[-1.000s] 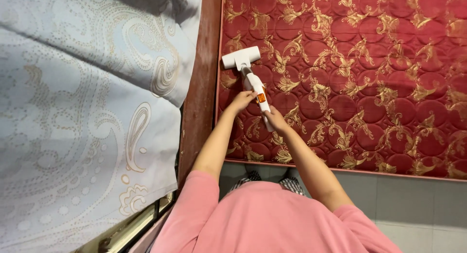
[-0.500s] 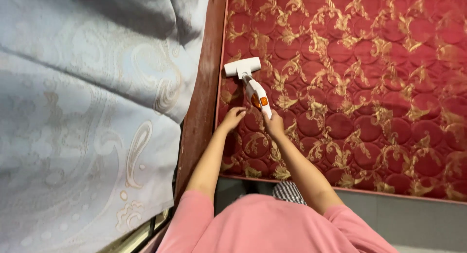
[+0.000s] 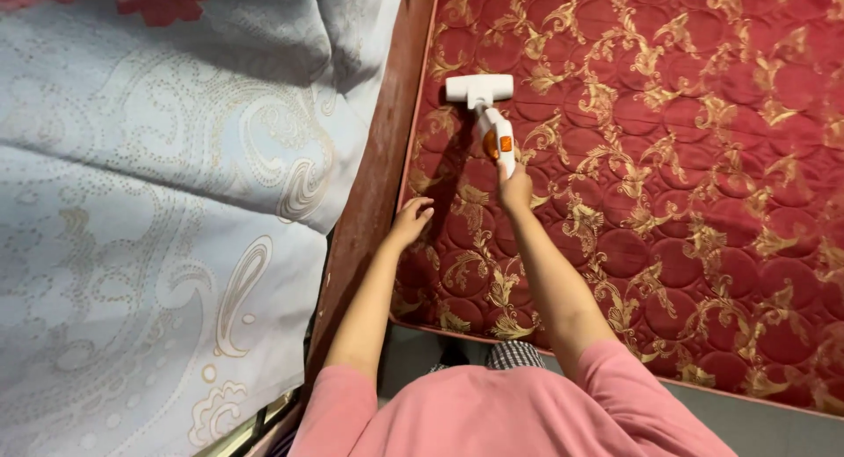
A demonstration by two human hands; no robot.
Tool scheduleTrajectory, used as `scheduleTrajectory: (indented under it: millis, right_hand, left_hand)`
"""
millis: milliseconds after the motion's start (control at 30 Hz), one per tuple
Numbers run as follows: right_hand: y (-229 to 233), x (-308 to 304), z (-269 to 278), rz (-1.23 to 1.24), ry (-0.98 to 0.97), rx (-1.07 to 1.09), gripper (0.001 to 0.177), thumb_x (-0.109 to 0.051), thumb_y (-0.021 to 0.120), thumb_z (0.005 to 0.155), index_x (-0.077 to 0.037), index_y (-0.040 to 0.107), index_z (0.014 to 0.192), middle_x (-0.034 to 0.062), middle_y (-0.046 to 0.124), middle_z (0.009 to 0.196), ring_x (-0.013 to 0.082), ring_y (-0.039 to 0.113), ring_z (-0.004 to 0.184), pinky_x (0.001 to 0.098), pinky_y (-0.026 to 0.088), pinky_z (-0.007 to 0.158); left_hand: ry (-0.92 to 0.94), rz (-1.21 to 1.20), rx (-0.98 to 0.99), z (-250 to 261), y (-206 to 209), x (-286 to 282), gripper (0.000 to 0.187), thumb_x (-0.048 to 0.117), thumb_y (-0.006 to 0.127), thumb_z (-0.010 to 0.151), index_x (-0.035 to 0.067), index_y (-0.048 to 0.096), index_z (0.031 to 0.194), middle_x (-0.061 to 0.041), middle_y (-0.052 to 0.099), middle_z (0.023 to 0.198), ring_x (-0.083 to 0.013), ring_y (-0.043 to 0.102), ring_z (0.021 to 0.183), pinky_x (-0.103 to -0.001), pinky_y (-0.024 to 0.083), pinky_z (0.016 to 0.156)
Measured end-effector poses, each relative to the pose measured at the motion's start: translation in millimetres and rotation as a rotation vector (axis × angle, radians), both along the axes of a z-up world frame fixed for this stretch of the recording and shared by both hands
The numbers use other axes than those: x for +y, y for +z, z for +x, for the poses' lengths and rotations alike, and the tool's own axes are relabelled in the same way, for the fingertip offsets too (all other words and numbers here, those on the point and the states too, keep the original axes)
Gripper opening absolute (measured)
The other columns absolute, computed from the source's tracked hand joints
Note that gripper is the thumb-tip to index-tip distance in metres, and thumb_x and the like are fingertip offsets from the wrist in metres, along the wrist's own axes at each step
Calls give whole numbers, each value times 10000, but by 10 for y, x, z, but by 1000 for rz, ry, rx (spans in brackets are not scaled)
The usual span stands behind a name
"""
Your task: The person vacuums a mattress by moving a handheld vacuum cleaner across its surface.
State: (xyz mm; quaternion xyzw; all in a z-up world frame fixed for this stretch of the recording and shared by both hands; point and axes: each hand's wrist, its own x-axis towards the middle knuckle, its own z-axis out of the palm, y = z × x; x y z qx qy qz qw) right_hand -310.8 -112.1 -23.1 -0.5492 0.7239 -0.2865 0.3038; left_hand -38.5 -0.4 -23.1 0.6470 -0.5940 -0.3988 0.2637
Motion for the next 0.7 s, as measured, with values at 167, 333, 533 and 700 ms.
scheduleTrajectory:
  millis: [167,333,533,700]
  right_hand:
    - [183,66,0,44,19,-82,478,-445,564,1030,-19,633,1234,263,722,1045,436,690,963,518,528,833]
    - [245,291,-35,76,57,-129,475,-433,545,1032,-26,616,1267,233,736,1013,375,719,902,479,543,796]
    - [74,673,-179,181,81,-177,486,-440,550,1068,27,648,1163,216,749,972,342,733,848,457,571,759]
    - [-21,1085,-186,89,34,-152,471,-432,581,1030,17,641,1159,224,736,1006,344,719,890,460,564,773]
  left_hand:
    - [-34,-8,-31,26,-23,-8,435,369,651,992,117,639,1346,-115,576,1464,-304,542,1368,-418,440,1127]
    - [-92,36,12,-101,87,-48,491,402,635,998,122,597,1400,-116,535,1497,-299,540,1365,-421,449,1122]
    - [-116,207,-16,-373,342,72,577,410,710,926,133,563,1410,-110,475,1520,-297,591,1277,-429,506,1048]
    - [-231,138,-123,-445,360,61,545,333,722,934,137,571,1420,-99,521,1505,-289,612,1262,-419,506,1050]
